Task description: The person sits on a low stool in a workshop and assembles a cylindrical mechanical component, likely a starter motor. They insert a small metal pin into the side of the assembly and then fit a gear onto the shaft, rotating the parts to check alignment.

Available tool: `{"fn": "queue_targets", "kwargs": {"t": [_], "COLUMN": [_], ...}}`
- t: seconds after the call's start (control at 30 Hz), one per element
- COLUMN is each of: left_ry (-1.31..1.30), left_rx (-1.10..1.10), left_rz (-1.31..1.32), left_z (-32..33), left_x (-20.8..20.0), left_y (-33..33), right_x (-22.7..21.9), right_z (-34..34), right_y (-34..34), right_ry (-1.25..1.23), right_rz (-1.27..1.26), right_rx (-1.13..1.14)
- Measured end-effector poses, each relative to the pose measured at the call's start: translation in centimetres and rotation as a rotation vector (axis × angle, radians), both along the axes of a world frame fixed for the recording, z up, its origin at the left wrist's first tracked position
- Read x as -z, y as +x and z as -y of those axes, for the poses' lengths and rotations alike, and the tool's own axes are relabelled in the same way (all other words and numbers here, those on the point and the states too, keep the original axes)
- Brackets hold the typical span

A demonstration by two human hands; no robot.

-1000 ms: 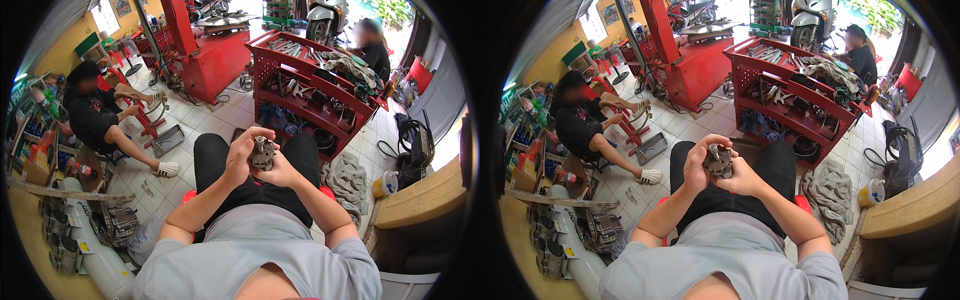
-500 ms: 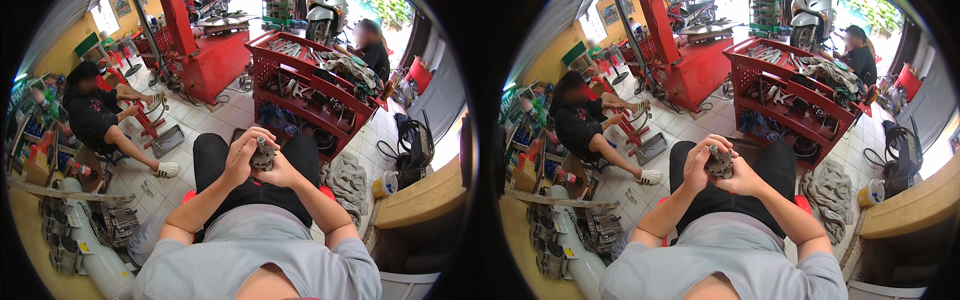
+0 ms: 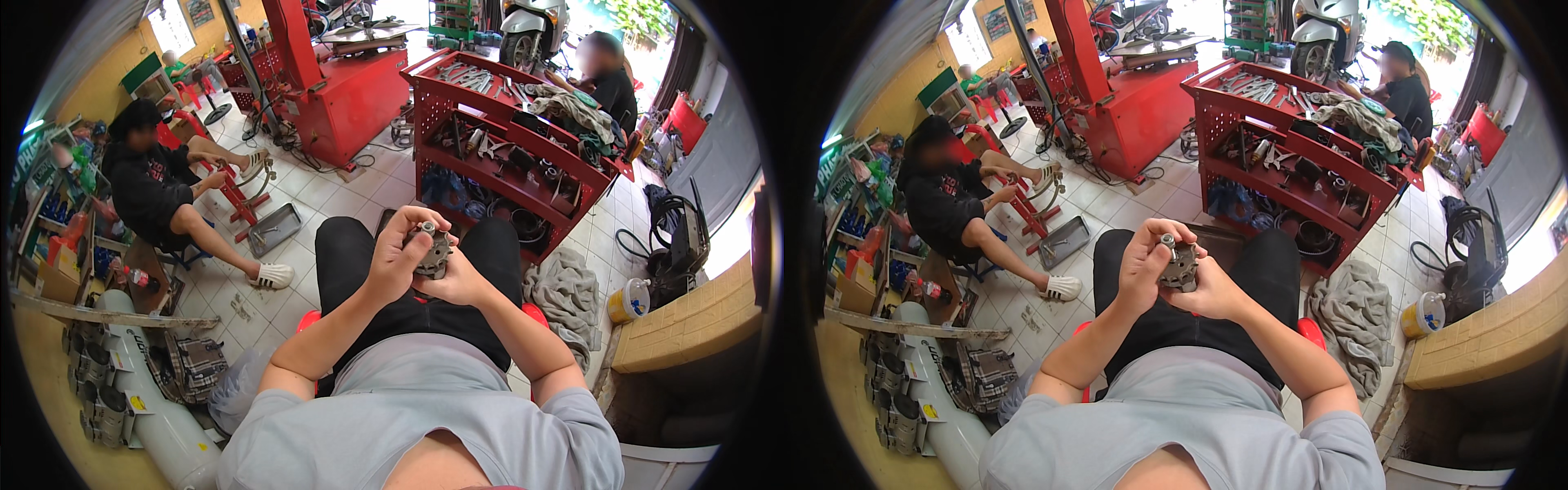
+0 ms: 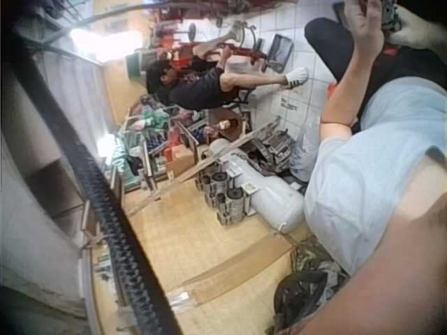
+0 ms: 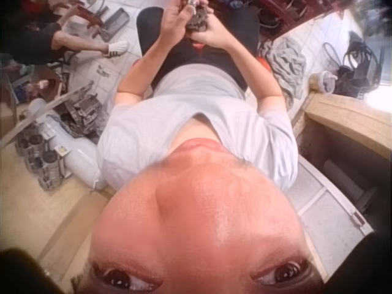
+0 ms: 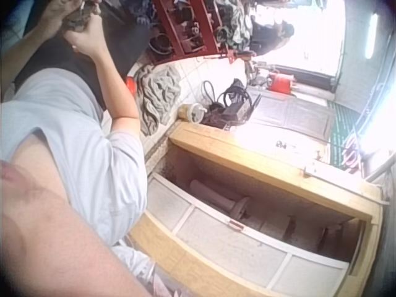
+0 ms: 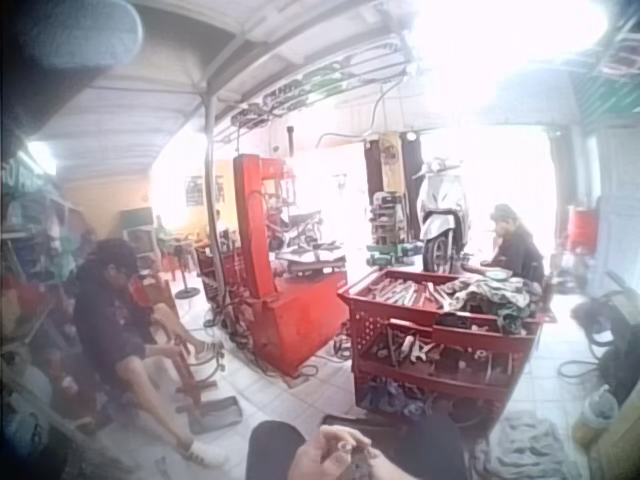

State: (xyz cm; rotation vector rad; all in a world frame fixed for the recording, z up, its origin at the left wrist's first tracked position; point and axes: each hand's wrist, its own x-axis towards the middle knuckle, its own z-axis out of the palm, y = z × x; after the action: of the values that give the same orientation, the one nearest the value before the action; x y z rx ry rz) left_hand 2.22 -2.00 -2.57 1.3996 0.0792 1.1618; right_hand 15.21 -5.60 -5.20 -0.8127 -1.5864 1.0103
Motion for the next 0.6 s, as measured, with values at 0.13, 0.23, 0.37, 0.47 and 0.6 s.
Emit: {"fn": "queue_targets", "kwargs": {"t": [0.13, 0.23, 0.37, 0.47, 0.6], "left_ry": [0.027, -0.109, -0.05, 0.008, -0.082], "left_rx": [-0.064, 0.1, 0.053, -0.041, 0.045], "left_rz": [-0.015, -0.002, 0.027, -0.007, 0.016], "left_z": [0.09, -0.04, -0.28, 0.05, 0.1], "left_x": [0.29, -0.52, 0.18, 0.3, -0.37], "left_y": [-0.13, -0.74, -0.17, -0.06, -0.39], "right_x": [-0.87, -0.57, -0.32, -0.74, -1.04], "right_z": [0.23, 0.16, 0.12, 0.25, 0.44], "right_y": [-0.08, -0.08, 0.26, 0.11, -0.26], "right_ry": [-0.077, -0.064, -0.121, -0.142, -0.081], "right_rz": [0.019, 0.032, 0.062, 0.06, 0.001], "right_rx": [-0.035, -0.016, -0.042, -0.044, -0.023]}}
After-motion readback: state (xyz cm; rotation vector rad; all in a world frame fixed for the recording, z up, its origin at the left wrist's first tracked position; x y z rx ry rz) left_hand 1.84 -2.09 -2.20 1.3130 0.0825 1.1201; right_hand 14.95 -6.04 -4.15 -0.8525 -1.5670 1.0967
